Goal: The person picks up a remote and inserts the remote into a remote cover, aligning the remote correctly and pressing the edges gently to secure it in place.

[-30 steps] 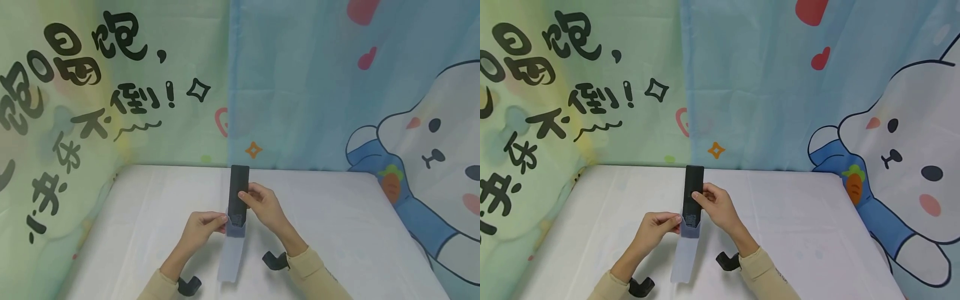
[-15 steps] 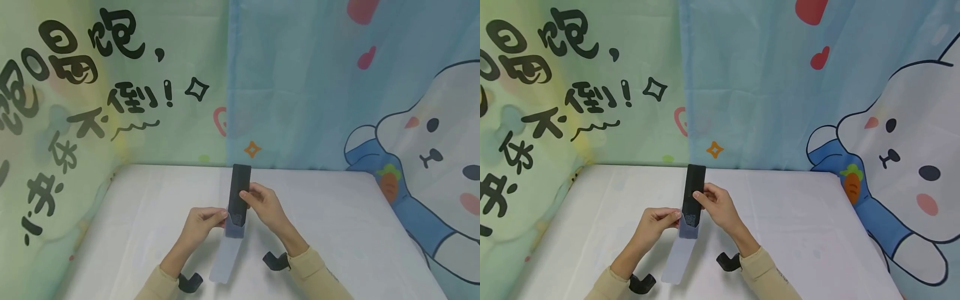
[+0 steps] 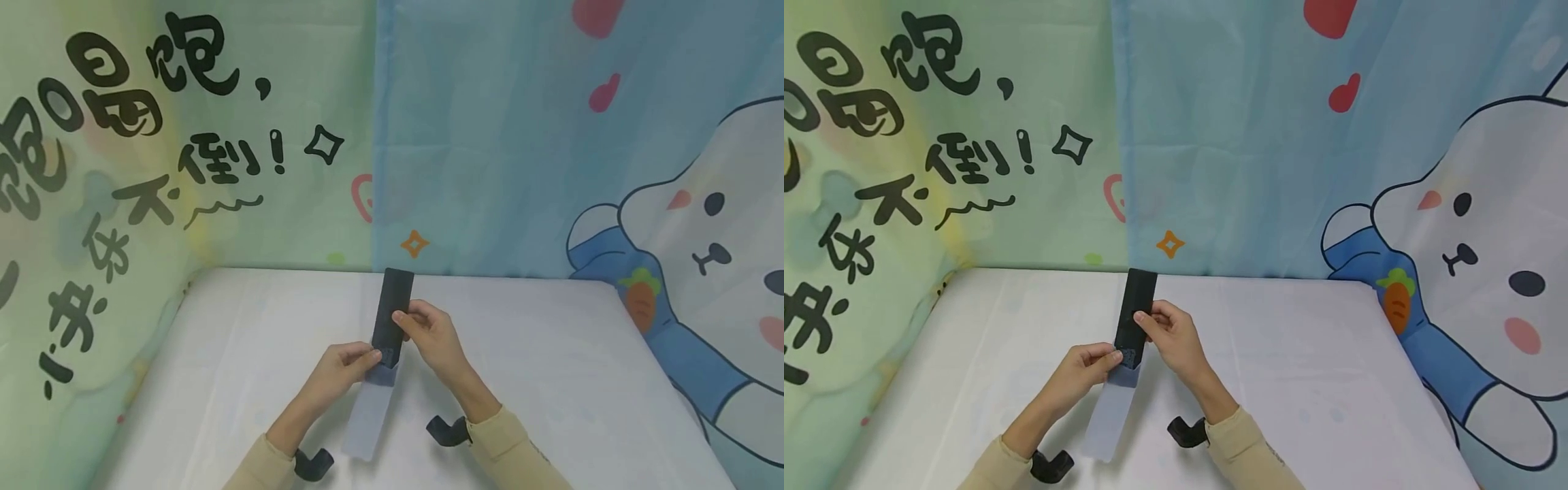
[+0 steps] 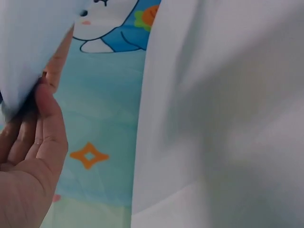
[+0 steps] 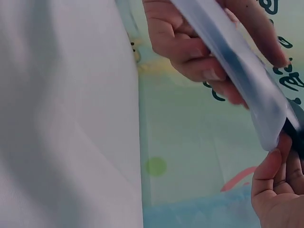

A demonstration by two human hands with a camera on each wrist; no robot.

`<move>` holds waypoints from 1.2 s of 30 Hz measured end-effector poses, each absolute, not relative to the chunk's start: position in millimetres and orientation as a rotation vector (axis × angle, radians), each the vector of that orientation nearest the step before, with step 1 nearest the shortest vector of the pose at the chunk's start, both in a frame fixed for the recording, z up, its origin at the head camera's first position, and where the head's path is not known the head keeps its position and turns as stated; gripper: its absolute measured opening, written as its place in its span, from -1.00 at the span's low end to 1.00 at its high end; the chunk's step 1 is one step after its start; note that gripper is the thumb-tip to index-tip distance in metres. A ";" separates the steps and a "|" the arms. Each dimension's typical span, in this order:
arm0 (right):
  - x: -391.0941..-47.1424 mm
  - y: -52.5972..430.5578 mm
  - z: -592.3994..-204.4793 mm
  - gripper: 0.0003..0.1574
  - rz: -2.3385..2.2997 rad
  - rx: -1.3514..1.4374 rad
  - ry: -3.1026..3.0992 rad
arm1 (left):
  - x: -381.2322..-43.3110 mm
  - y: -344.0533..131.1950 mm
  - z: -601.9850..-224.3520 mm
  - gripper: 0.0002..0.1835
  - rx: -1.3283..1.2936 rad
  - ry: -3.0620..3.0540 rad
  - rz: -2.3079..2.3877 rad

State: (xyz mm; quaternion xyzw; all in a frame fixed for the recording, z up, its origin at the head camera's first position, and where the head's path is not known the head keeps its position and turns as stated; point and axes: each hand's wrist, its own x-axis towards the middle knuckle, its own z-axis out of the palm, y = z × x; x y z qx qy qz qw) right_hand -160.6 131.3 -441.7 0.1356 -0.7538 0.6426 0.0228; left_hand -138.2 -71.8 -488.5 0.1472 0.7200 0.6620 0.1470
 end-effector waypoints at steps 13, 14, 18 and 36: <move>-154.7 130.3 -455.6 -0.80 1.930 0.472 -2.540 | -141.8 -76.2 -484.7 -0.56 0.317 2.052 2.024; -153.4 130.7 -458.2 -0.82 1.917 0.517 -2.573 | -142.3 -77.3 -484.2 -0.55 0.312 2.055 2.030; -149.8 130.9 -465.5 -0.72 1.910 0.785 -2.579 | -142.4 -79.0 -483.3 -0.56 0.347 2.041 2.050; -146.1 117.6 -458.2 -0.58 2.147 0.416 -2.316 | -142.5 -81.6 -469.3 -0.58 0.607 1.974 1.933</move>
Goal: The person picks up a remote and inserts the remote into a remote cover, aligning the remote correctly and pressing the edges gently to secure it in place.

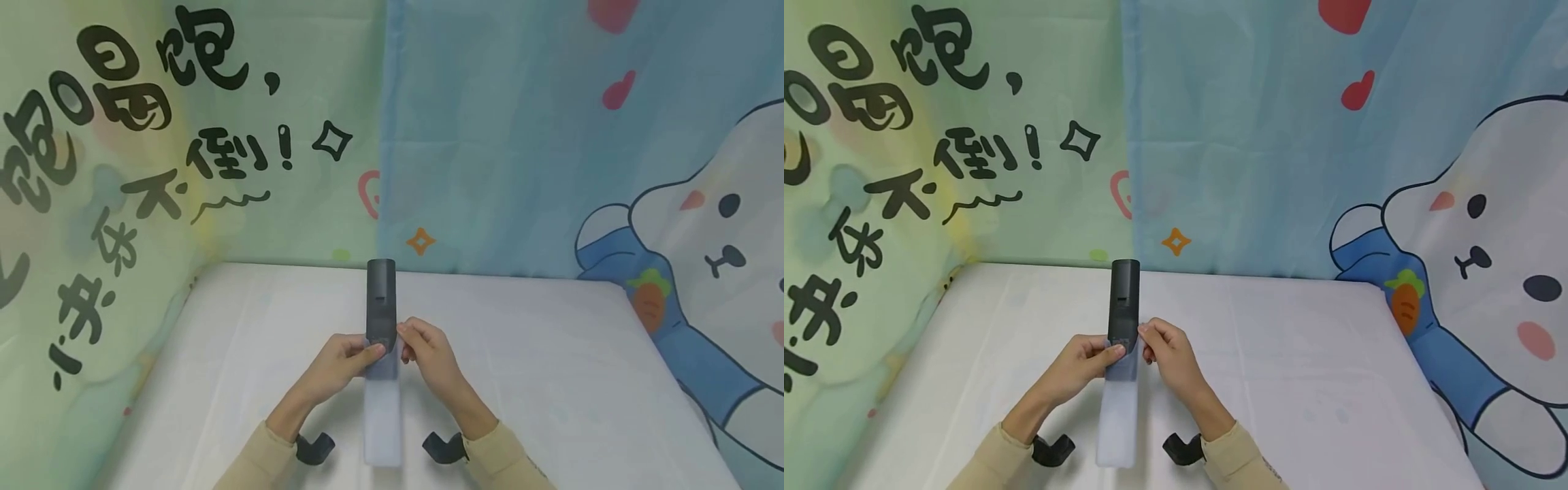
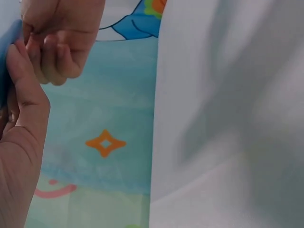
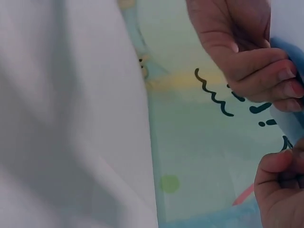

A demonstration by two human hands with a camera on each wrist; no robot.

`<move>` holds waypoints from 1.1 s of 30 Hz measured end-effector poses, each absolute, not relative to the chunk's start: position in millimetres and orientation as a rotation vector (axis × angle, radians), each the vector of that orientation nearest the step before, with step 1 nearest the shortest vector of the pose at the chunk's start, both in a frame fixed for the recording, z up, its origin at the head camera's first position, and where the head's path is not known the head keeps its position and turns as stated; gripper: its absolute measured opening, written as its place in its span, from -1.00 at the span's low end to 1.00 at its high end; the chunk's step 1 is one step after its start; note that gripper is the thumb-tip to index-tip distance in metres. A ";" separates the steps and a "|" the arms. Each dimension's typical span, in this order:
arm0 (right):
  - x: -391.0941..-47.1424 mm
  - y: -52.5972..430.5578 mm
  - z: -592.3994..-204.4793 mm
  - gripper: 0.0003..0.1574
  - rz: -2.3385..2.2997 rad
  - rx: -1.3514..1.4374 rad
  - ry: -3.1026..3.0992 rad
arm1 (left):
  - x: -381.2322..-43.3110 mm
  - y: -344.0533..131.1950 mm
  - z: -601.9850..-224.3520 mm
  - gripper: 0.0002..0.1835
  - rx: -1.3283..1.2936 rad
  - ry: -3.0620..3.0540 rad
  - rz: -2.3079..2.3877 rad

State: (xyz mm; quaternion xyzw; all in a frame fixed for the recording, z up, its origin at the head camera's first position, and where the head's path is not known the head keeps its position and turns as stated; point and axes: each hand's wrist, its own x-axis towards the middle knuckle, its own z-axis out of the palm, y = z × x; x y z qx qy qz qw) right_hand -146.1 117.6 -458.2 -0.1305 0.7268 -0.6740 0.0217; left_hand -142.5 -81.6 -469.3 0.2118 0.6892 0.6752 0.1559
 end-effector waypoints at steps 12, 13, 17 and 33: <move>-151.8 121.1 -454.9 -0.66 -2.005 -0.631 2.254 | -139.9 -79.7 -468.7 -0.64 0.590 2.038 2.017; -151.9 122.1 -455.0 -0.67 -1.988 -0.653 2.263 | -139.6 -78.9 -469.7 -0.64 0.582 2.034 2.033; -151.7 126.3 -454.0 -0.71 -1.907 -0.649 2.296 | -138.2 -75.9 -473.2 -0.63 0.532 2.037 2.085; -176.0 127.3 -428.2 -0.20 -1.967 -0.640 2.412 | -136.0 -68.5 -484.0 -0.68 0.626 2.169 1.890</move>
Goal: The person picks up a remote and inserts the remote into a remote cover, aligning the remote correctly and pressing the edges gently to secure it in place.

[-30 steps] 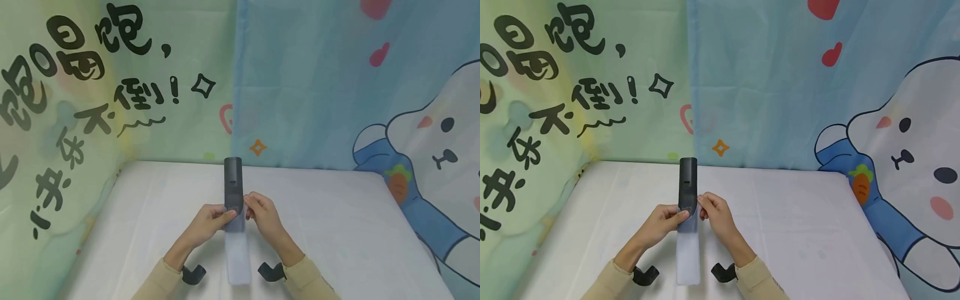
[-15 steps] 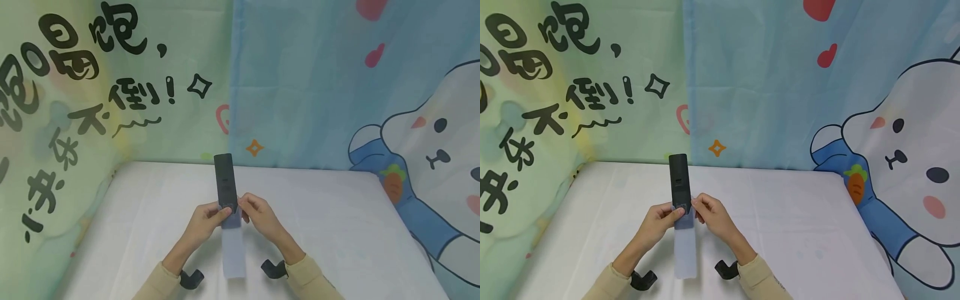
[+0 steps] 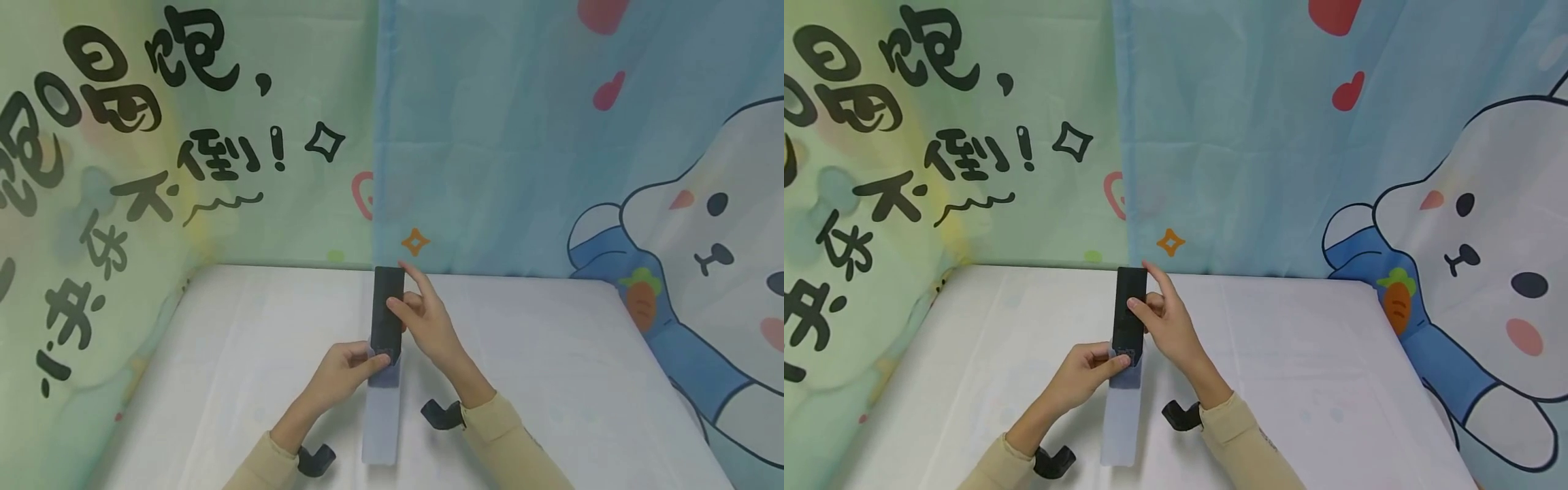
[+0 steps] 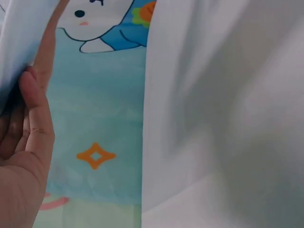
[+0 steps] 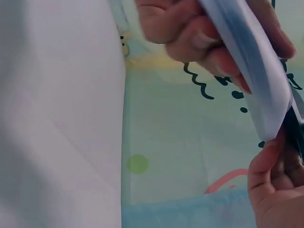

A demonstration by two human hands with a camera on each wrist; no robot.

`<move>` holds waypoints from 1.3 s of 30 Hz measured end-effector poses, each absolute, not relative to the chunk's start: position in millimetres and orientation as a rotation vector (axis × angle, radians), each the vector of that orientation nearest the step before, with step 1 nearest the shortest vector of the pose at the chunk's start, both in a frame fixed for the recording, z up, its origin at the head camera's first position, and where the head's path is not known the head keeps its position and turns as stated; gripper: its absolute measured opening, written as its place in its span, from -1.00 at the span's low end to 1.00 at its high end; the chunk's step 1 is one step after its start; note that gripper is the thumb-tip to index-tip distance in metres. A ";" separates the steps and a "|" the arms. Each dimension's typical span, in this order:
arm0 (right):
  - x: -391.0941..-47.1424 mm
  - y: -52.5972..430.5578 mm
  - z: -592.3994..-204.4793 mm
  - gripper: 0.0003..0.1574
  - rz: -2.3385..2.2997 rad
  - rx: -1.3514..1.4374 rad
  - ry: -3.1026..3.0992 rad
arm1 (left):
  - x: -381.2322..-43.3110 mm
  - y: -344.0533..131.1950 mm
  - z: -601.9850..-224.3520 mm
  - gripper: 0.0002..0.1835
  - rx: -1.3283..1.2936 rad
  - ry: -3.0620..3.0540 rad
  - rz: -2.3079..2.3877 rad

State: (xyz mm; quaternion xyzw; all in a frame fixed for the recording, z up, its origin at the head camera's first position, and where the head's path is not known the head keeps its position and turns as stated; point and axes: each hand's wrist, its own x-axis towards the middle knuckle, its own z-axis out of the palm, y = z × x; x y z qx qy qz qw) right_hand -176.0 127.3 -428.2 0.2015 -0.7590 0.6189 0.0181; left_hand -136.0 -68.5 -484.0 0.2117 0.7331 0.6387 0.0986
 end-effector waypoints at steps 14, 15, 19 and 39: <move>-174.8 132.0 -430.7 -0.25 1.925 0.697 -2.281 | -133.6 -78.8 -487.1 -0.72 0.521 1.972 2.090; -174.4 132.2 -430.4 -0.25 1.926 0.699 -2.290 | -133.0 -78.2 -486.9 -0.72 0.512 1.961 2.105; -173.4 132.4 -429.0 -0.24 1.968 0.735 -2.317 | -130.1 -76.0 -485.3 -0.71 0.467 1.908 2.161; -170.9 136.1 -422.5 -0.24 2.004 0.770 -2.286 | -140.0 -75.2 -470.2 -0.70 0.402 1.894 2.216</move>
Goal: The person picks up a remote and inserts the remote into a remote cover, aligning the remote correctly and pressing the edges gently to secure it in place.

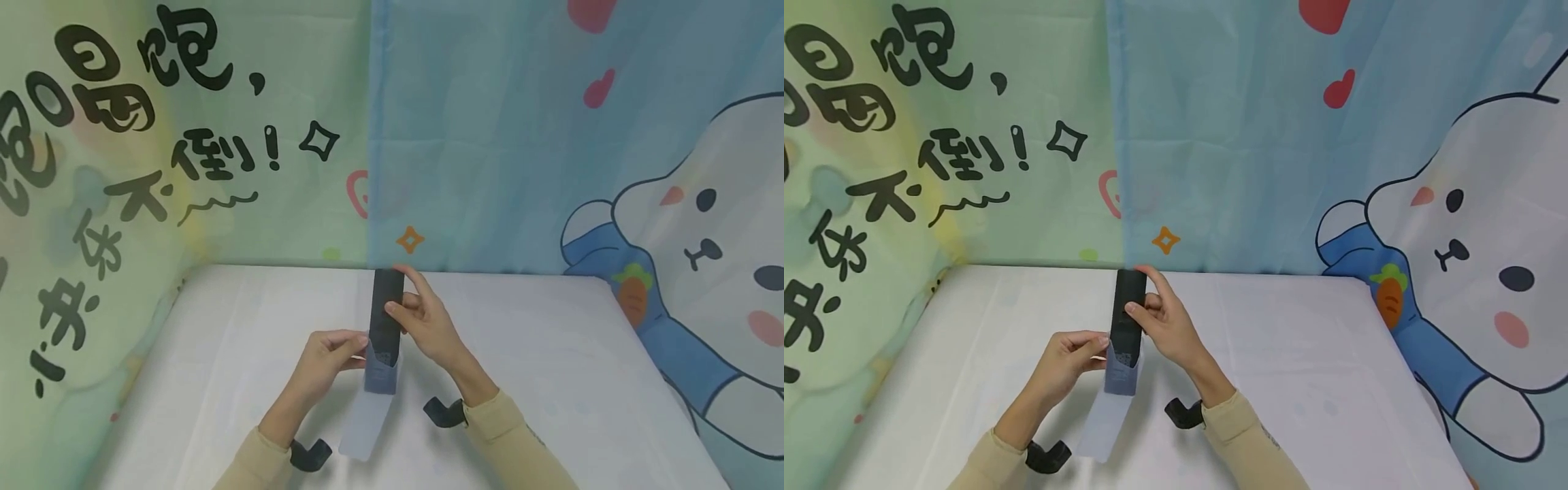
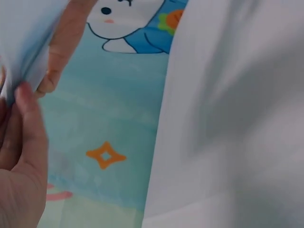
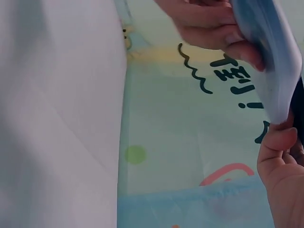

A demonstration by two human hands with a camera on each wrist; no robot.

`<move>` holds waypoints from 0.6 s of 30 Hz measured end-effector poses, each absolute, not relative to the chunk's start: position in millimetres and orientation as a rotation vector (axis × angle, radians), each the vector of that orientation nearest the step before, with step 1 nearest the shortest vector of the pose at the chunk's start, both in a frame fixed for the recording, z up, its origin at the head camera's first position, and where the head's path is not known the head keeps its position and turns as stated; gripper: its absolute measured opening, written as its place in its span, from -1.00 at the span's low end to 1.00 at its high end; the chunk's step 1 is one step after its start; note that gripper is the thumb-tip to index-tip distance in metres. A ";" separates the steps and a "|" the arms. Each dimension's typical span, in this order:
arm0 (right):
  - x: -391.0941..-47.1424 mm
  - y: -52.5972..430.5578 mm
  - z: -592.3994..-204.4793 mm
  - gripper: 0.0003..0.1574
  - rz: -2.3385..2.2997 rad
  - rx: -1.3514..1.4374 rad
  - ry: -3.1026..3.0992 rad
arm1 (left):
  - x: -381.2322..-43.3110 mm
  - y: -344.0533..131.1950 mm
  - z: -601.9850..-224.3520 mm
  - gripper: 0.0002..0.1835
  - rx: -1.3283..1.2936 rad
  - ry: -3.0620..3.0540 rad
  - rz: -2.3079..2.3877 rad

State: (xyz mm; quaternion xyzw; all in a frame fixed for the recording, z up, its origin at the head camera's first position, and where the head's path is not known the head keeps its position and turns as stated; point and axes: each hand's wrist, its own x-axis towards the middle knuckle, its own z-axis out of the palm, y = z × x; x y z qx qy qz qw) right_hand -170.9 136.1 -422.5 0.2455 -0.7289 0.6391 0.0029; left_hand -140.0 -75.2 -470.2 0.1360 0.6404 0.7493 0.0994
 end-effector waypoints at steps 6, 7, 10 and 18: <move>-172.3 135.4 -425.3 -0.23 2.018 0.727 -2.251 | -140.4 -75.3 -471.0 -0.66 0.389 1.959 2.109; -172.5 135.7 -425.1 -0.23 2.021 0.730 -2.247 | -139.6 -74.7 -470.5 -0.66 0.379 1.971 2.102; -173.0 136.3 -426.1 -0.23 2.021 0.726 -2.248 | -137.6 -73.5 -469.1 -0.63 0.351 2.007 2.097; -171.3 132.7 -430.7 -0.20 2.069 0.742 -2.295 | -142.1 -71.3 -467.1 -0.43 0.389 2.048 2.029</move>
